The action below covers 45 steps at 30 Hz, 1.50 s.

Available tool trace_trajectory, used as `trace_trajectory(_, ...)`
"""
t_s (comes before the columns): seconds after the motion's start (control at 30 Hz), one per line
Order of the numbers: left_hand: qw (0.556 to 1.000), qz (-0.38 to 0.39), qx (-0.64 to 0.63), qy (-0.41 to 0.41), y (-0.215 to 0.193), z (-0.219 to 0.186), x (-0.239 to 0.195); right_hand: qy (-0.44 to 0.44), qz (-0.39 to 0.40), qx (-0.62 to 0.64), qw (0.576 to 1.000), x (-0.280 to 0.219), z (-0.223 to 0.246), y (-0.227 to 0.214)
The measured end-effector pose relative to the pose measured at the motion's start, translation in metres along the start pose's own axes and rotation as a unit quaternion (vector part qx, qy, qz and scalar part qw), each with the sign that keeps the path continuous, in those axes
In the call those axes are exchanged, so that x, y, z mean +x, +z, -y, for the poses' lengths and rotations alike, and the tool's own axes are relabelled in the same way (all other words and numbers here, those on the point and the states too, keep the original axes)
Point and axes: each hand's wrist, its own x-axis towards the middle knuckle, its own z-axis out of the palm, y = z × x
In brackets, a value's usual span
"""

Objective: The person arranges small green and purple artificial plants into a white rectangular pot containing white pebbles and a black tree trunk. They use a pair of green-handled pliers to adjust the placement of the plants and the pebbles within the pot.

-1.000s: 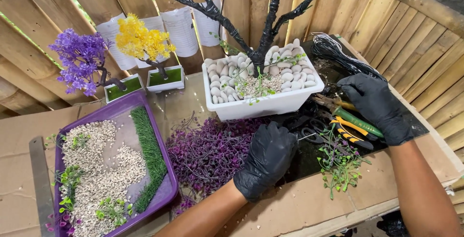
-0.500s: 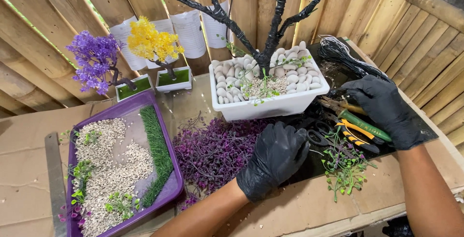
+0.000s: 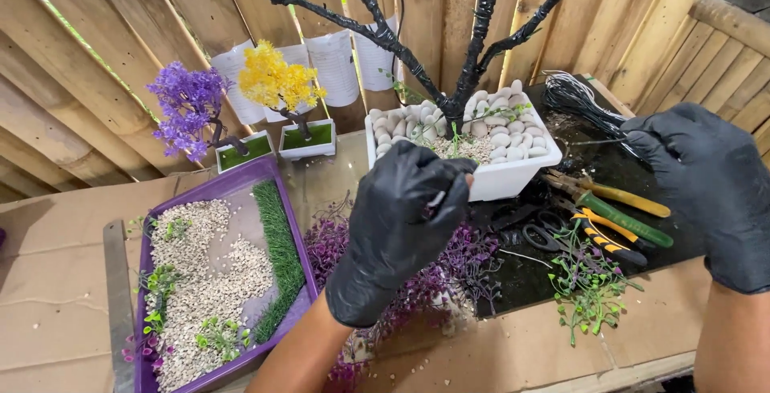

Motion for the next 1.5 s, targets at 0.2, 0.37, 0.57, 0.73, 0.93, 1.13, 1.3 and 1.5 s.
trace_trajectory(0.2,0.989,-0.019,0.025,-0.146,0.002,0.059,0.033,-0.059,-0.017,0.065,0.996,0.035,0.077,-0.037)
trace_trajectory(0.37,0.967,0.055,0.007,-0.249,0.011,0.097,0.046,-0.151,-0.061,-0.020,0.986,0.074,0.104,-0.007)
trace_trajectory(0.57,0.924,0.160,0.009,-0.347,0.020,0.085,0.064,-0.165,-0.066,-0.015,0.984,0.092,0.118,0.036)
trace_trajectory(0.73,0.927,0.164,0.024,-0.336,0.042,0.112,0.053,-0.152,-0.083,-0.021,0.985,0.093,0.113,0.059)
trace_trajectory(0.93,0.913,0.162,-0.002,-0.376,0.053,0.121,0.044,-0.132,-0.046,0.010,0.990,0.093,0.122,0.070)
trace_trajectory(1.13,0.917,0.145,-0.013,-0.371,0.061,0.129,0.045,-0.121,-0.003,0.030,0.992,0.095,0.125,0.064)
trace_trajectory(1.3,0.935,0.102,-0.012,-0.341,0.068,0.129,0.040,-0.093,0.021,0.052,0.994,0.098,0.132,0.055)
trace_trajectory(1.5,0.939,0.104,0.021,-0.328,0.061,0.122,0.044,-0.082,0.040,0.004,0.996,0.096,0.126,0.062)
